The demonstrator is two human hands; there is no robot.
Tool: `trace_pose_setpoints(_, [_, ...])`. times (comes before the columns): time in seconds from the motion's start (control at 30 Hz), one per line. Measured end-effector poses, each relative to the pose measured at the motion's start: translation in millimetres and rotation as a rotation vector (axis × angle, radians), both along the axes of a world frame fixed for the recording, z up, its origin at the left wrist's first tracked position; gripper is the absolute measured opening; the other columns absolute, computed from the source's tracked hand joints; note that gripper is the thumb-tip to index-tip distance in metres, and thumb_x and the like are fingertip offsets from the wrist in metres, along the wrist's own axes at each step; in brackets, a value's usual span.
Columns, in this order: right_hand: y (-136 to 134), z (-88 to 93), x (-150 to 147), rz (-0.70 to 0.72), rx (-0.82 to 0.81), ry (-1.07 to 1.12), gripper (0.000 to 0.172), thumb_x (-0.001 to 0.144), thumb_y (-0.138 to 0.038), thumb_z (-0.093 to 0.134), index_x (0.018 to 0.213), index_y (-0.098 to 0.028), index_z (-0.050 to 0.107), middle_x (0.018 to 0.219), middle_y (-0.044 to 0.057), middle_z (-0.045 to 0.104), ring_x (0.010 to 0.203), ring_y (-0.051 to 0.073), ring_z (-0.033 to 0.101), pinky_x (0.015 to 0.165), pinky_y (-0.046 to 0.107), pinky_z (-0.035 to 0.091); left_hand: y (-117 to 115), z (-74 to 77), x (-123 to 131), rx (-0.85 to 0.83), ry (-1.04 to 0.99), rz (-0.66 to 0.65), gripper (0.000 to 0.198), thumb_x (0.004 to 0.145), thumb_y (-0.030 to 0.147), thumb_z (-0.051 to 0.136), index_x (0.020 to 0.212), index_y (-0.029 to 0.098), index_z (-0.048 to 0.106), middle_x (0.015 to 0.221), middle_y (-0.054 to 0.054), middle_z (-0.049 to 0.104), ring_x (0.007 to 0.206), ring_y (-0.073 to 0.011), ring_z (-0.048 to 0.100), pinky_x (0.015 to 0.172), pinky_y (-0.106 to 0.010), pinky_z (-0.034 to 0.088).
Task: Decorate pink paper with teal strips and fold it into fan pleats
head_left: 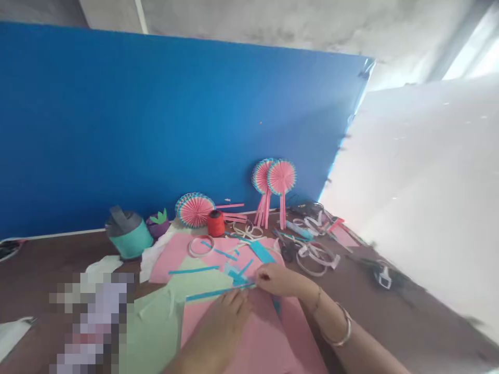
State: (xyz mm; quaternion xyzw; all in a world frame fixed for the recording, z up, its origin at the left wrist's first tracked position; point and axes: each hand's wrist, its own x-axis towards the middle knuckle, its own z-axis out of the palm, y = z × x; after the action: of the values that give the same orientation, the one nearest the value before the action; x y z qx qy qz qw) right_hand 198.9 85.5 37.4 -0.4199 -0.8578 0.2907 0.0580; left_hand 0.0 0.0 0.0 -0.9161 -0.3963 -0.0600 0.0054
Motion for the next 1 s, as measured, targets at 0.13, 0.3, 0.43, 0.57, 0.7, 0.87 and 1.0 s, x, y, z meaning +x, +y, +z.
trace_pose_setpoints(0.13, [1.9,-10.9,0.3,-0.012,0.007,-0.003,0.024,0.075,-0.012,0.043,0.054,-0.017,0.033,0.058,-0.004,0.036,0.058,0.009,0.034,0.055,0.023,0.023,-0.1,-4.6,-1.2,0.005,-0.071,0.01,0.04,0.09,0.013,0.04,0.128,0.019,0.053,0.136,-0.006,0.053,0.122,-0.0215,0.048,0.106,-0.038,0.034])
trace_pose_setpoints(0.3, [2.6,-18.8,-1.1,-0.039,0.039,-0.02,0.023,0.072,-0.01,0.045,0.053,-0.016,0.033,0.057,-0.005,0.035,0.058,0.009,0.033,0.056,0.023,0.023,0.0,-6.8,-1.9,-0.03,-0.068,0.027,0.039,0.09,0.014,0.04,0.127,0.02,0.053,0.138,-0.005,0.05,0.123,-0.023,0.046,0.105,-0.039,0.035])
trace_pose_setpoints(0.43, [1.3,-15.6,-1.5,-0.057,0.029,-0.036,0.025,0.073,-0.011,0.045,0.053,-0.017,0.031,0.055,-0.005,0.032,0.056,0.008,0.03,0.054,0.023,0.021,-0.6,-5.4,-1.8,-0.046,-0.068,0.024,0.041,0.089,0.013,0.04,0.127,0.02,0.053,0.139,-0.005,0.05,0.124,-0.0225,0.045,0.106,-0.039,0.033])
trace_pose_setpoints(0.57, [0.4,-11.9,-1.6,-0.067,0.009,-0.057,0.026,0.073,-0.011,0.045,0.052,-0.017,0.031,0.054,-0.005,0.031,0.055,0.008,0.03,0.052,0.024,0.02,-1.6,-3.9,-0.9,-0.044,-0.072,0.031,0.042,0.088,0.01,0.038,0.127,0.019,0.053,0.138,-0.006,0.05,0.124,-0.0224,0.045,0.105,-0.039,0.034])
trace_pose_setpoints(0.7, [0.6,-11.0,-2.1,-0.062,0.02,-0.056,0.027,0.073,-0.009,0.045,0.052,-0.017,0.03,0.054,-0.006,0.03,0.055,0.008,0.029,0.052,0.024,0.02,-1.1,-4.1,-0.9,-0.048,-0.068,0.028,0.042,0.088,0.011,0.04,0.127,0.019,0.053,0.138,-0.006,0.051,0.124,-0.0231,0.045,0.106,-0.04,0.034])
trace_pose_setpoints(0.87, [1.0,-9.7,-2.9,-0.067,0.014,-0.066,0.026,0.072,-0.009,0.045,0.052,-0.017,0.03,0.054,-0.006,0.03,0.055,0.008,0.028,0.052,0.024,0.019,-0.4,-4.5,-1.4,-0.058,-0.064,0.032,0.04,0.088,0.012,0.042,0.126,0.02,0.054,0.139,-0.006,0.05,0.124,-0.0233,0.046,0.106,-0.039,0.034])
trace_pose_setpoints(1.0, [1.8,-11.6,-2.9,-0.054,0.026,-0.061,0.024,0.071,-0.009,0.045,0.052,-0.016,0.031,0.054,-0.005,0.03,0.055,0.008,0.028,0.052,0.024,0.019,-0.6,-3.6,-0.2,-0.053,-0.069,0.031,0.042,0.087,0.01,0.042,0.127,0.019,0.053,0.138,-0.006,0.051,0.124,-0.0238,0.046,0.106,-0.04,0.035])
